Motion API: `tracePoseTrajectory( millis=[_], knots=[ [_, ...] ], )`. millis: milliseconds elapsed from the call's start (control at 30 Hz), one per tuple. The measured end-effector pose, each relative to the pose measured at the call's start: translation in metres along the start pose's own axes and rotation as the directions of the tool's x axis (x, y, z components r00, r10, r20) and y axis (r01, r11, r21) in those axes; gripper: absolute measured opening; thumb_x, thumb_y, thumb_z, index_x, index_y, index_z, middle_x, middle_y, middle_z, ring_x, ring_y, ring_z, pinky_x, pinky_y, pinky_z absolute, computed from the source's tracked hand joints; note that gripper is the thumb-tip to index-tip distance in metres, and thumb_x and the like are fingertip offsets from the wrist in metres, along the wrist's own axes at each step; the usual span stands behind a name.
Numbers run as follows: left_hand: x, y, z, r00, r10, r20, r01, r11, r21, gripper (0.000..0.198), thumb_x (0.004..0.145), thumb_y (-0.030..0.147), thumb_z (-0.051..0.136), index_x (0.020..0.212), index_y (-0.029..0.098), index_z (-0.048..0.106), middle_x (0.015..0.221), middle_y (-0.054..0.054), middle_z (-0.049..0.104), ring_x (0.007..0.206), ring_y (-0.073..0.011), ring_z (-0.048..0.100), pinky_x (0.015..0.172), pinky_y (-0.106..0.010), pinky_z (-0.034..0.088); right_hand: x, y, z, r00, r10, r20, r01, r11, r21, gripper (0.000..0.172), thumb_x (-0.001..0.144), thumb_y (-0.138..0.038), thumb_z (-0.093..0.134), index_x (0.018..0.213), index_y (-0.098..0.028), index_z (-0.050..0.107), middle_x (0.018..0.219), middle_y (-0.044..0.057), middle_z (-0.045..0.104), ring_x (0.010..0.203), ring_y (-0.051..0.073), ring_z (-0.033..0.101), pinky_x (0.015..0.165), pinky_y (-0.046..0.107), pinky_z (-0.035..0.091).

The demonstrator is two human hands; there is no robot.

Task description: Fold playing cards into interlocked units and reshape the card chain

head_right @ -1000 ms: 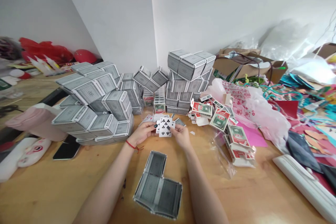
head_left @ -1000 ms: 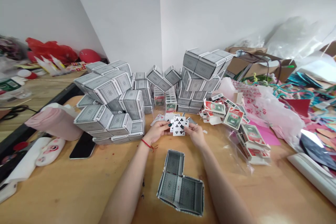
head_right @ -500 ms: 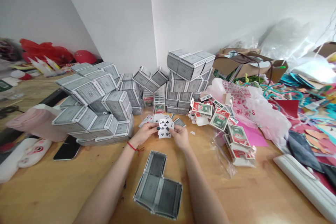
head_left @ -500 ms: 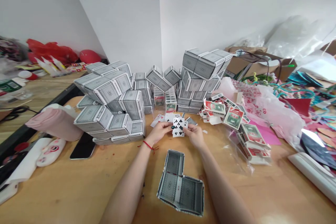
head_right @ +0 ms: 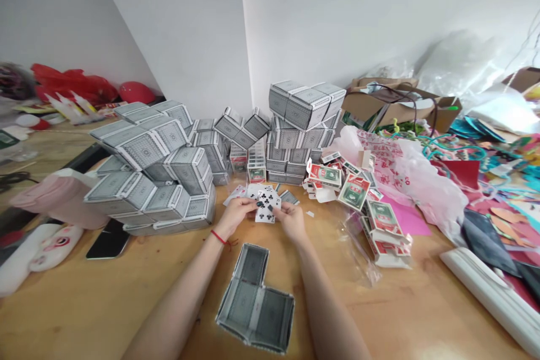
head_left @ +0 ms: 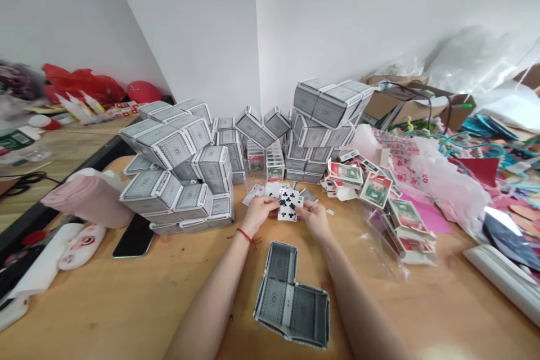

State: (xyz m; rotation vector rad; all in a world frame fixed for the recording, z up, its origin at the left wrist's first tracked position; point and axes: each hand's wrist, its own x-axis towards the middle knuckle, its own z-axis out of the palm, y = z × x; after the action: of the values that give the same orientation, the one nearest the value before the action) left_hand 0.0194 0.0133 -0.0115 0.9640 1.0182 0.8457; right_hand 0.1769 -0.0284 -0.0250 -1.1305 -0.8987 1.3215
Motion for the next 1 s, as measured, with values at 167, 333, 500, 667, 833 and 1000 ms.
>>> tracePoseTrajectory(
  millis=[167,333,500,667,833,1000],
  knots=[
    [0.0,-0.001,0.003,1.0,0.017,-0.018,-0.017,1.0,-0.005,0.017,0.057,0.027,0.072,0.063,0.013,0.066,0.058,0.0,0.063,0.055,-0.0122,0.058,0.061,-0.028,0.049,-0.001,-0.002,0.002,1.0,-0.007,-0.018,0.007,1.0,0.011,0.022,0.056,-0.035,0.071,0.061,-0.016,0.062,0.054,0.0,0.063,0.047,0.012,0.052,0.05,0.026,0.041],
    [0.0,-0.001,0.005,0.999,0.007,-0.046,-0.006,1.0,0.009,0.017,0.056,0.026,0.072,0.063,0.013,0.066,0.056,0.0,0.062,0.053,-0.0117,0.057,0.056,-0.026,0.048,-0.001,-0.004,0.003,1.0,0.003,-0.027,-0.002,1.0,0.026,0.021,0.056,-0.034,0.071,0.063,-0.015,0.062,0.054,0.0,0.062,0.045,0.011,0.049,0.048,0.024,0.038],
    [0.0,-0.002,0.007,0.998,0.014,-0.055,-0.011,0.999,0.039,0.02,0.054,0.029,0.073,0.059,0.012,0.063,0.056,0.001,0.06,0.051,-0.0109,0.055,0.055,-0.026,0.046,-0.001,-0.006,0.003,0.998,0.007,-0.059,-0.006,1.0,0.018,0.023,0.055,-0.034,0.072,0.059,-0.015,0.061,0.047,-0.002,0.058,0.042,0.01,0.046,0.046,0.023,0.036],
    [-0.001,-0.003,0.009,0.997,0.057,-0.057,-0.05,0.992,0.114,0.022,0.058,0.032,0.068,0.057,0.013,0.056,0.054,0.002,0.056,0.051,-0.0105,0.052,0.053,-0.024,0.042,0.0,-0.005,0.003,0.998,0.025,-0.066,-0.023,0.999,0.037,0.025,0.054,-0.035,0.072,0.066,-0.014,0.063,0.052,0.0,0.061,0.044,0.01,0.048,0.046,0.023,0.036],
    [-0.003,-0.008,0.016,0.94,0.304,-0.154,-0.209,0.871,0.446,0.026,0.069,0.03,0.055,0.052,0.016,0.042,0.048,0.005,0.041,0.048,-0.0078,0.039,0.049,-0.021,0.03,0.0,-0.002,0.005,0.998,0.025,-0.049,-0.023,0.999,0.034,0.024,0.053,-0.034,0.072,0.062,-0.014,0.062,0.052,0.0,0.061,0.045,0.011,0.048,0.047,0.023,0.036],
    [-0.008,-0.014,0.021,0.867,0.476,-0.146,-0.299,0.733,0.611,0.027,0.077,0.033,0.044,0.056,0.018,0.035,0.051,0.005,0.037,0.05,-0.0089,0.036,0.05,-0.021,0.025,-0.002,-0.002,0.007,0.999,0.024,-0.047,-0.023,1.0,0.013,0.026,0.05,-0.036,0.073,0.057,-0.015,0.059,0.051,0.0,0.06,0.045,0.01,0.046,0.046,0.023,0.034]
  ],
)
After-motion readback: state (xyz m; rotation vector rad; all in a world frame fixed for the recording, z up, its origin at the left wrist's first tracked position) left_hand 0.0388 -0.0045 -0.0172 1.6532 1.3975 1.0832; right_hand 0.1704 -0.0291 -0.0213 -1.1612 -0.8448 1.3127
